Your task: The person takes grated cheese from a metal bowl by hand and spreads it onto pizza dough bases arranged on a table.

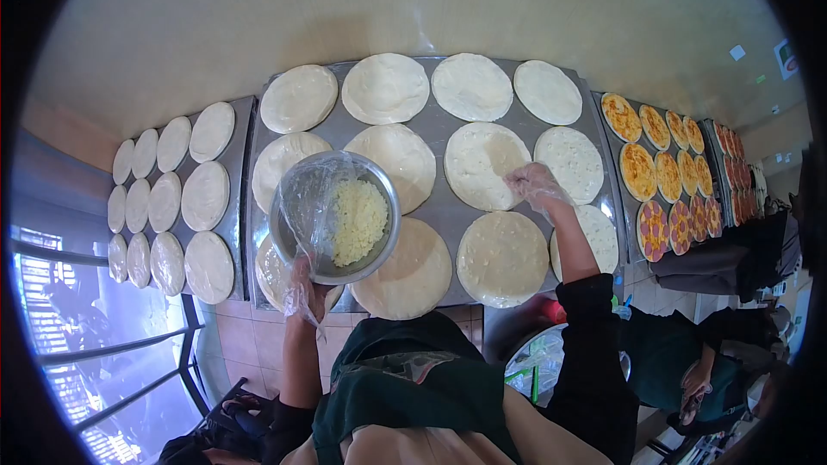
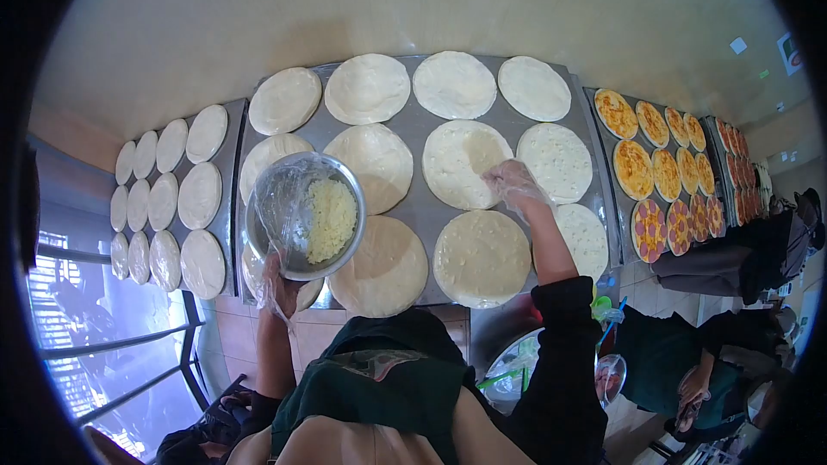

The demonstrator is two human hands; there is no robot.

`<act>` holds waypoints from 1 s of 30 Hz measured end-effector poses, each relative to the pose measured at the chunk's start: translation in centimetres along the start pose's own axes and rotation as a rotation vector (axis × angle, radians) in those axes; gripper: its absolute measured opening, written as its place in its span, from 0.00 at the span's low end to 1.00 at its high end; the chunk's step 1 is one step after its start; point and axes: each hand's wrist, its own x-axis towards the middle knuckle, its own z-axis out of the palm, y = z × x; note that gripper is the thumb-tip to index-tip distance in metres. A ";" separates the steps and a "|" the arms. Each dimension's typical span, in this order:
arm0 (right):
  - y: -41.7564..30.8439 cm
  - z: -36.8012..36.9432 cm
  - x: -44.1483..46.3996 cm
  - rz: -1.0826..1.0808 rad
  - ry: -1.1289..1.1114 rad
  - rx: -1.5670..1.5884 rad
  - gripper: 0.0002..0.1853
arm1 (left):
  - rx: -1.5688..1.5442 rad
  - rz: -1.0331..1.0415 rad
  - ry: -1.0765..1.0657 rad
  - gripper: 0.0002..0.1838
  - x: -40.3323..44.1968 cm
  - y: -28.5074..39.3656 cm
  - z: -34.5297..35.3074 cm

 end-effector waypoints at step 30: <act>-17.6 18.4 -7.0 -0.753 -0.089 0.176 0.06 | 1.268 0.508 -0.431 0.18 1.4 -0.1 -4.6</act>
